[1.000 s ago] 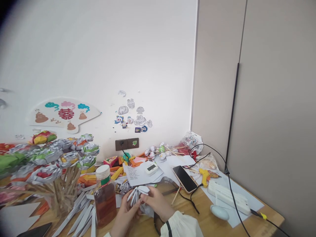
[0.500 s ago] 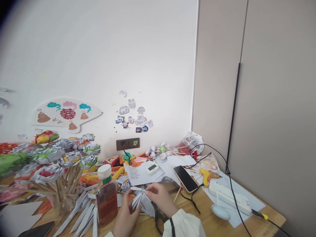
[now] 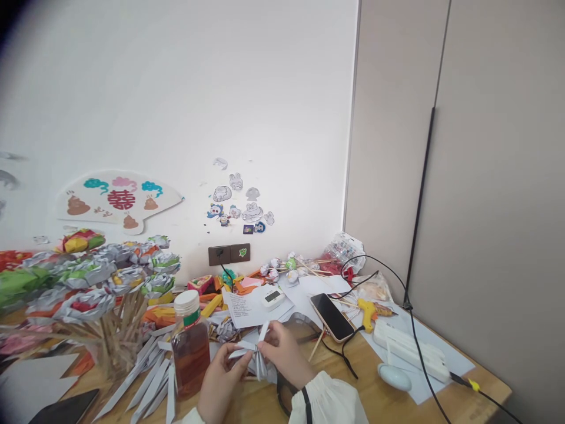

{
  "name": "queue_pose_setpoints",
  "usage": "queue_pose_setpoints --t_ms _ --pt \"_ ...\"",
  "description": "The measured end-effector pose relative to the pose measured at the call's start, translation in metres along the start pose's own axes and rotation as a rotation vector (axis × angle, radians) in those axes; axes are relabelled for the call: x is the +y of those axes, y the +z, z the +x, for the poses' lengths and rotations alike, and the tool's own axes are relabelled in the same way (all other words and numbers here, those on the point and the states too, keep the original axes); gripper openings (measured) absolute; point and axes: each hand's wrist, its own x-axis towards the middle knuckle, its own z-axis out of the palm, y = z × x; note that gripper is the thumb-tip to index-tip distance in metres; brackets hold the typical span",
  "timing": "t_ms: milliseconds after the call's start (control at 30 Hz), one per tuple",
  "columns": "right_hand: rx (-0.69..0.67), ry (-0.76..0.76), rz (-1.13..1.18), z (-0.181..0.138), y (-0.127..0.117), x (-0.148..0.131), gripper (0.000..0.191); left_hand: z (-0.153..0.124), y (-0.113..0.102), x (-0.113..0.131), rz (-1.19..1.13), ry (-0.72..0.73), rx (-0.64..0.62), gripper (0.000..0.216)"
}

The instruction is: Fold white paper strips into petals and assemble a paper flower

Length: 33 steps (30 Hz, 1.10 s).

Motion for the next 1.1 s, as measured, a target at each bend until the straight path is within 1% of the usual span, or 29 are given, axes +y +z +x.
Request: queue_pose_setpoints --t_ms 67,100,133,167,233,267,333,367,400,433,467,533,567,600,633,700,733,767,833,933,1100 --pt "0.016 0.037 0.065 -0.001 0.001 -0.001 0.039 0.000 -0.001 0.001 -0.013 -0.009 0.016 0.039" --pt "0.028 0.030 0.042 -0.001 0.001 -0.001 0.042 0.000 -0.002 0.001 -0.015 -0.008 0.023 0.039" --pt "0.039 0.008 -0.018 -0.001 0.000 -0.002 0.040 0.000 -0.003 0.002 -0.015 -0.006 0.027 0.040" --pt "0.056 -0.026 -0.097 -0.001 -0.001 -0.002 0.032 0.000 -0.004 0.002 -0.017 -0.005 0.029 0.040" --pt "0.078 -0.102 -0.247 0.000 -0.004 -0.004 0.010 0.001 -0.005 0.004 -0.026 -0.015 0.032 0.040" --pt "0.067 -0.134 -0.300 0.001 -0.005 -0.004 0.008 0.001 -0.005 0.005 -0.032 -0.023 0.033 0.041" --pt "0.003 -0.184 -0.375 0.001 -0.006 -0.005 0.020 0.001 -0.006 0.006 -0.037 -0.029 0.035 0.041" --pt "-0.039 -0.199 -0.415 0.001 -0.006 -0.005 0.022 0.001 -0.006 0.007 -0.034 -0.024 0.038 0.041" --pt "-0.065 -0.204 -0.451 0.000 -0.005 -0.005 0.019 0.001 -0.005 0.007 -0.029 -0.015 0.043 0.041" --pt "-0.058 -0.202 -0.480 -0.001 -0.004 -0.006 0.010 0.001 -0.005 0.007 -0.021 -0.007 0.051 0.041" --pt "-0.025 -0.198 -0.504 -0.002 -0.003 -0.008 0.011 0.001 -0.005 0.007 -0.011 -0.002 0.059 0.041" --pt "0.058 -0.213 -0.554 -0.005 -0.001 -0.012 0.038 0.001 -0.005 0.007 0.024 0.002 0.070 0.040" --pt "0.078 -0.239 -0.591 -0.006 -0.001 -0.015 0.048 0.001 -0.005 0.007 0.050 0.005 0.068 0.039" --pt "0.074 -0.276 -0.640 -0.007 -0.001 -0.019 0.051 0.000 -0.006 0.008 0.079 0.010 0.058 0.038" --pt "0.049 -0.316 -0.699 -0.008 -0.002 -0.022 0.048 0.000 -0.007 0.009 0.108 0.016 0.046 0.037" --pt "0.002 -0.374 -0.801 -0.010 -0.002 -0.027 0.032 0.000 -0.008 0.010 0.155 0.018 0.030 0.038" --pt "0.003 -0.388 -0.832 -0.011 -0.003 -0.029 0.023 0.000 -0.009 0.011 0.169 0.010 0.025 0.038" --pt "0.013 -0.397 -0.848 -0.011 -0.003 -0.030 0.016 0.000 -0.010 0.011 0.177 -0.002 0.025 0.039" --pt "0.016 -0.402 -0.845 -0.011 -0.002 -0.030 0.011 0.001 -0.011 0.011 0.178 -0.031 0.025 0.040" --pt "-0.010 -0.365 -0.786 -0.008 -0.001 -0.025 0.012 0.003 -0.011 0.005 0.139 -0.072 0.016 0.042" --pt "0.055 -0.221 -0.590 -0.003 0.001 -0.013 0.014 0.005 -0.008 -0.004 -0.021 -0.140 -0.051 0.039"
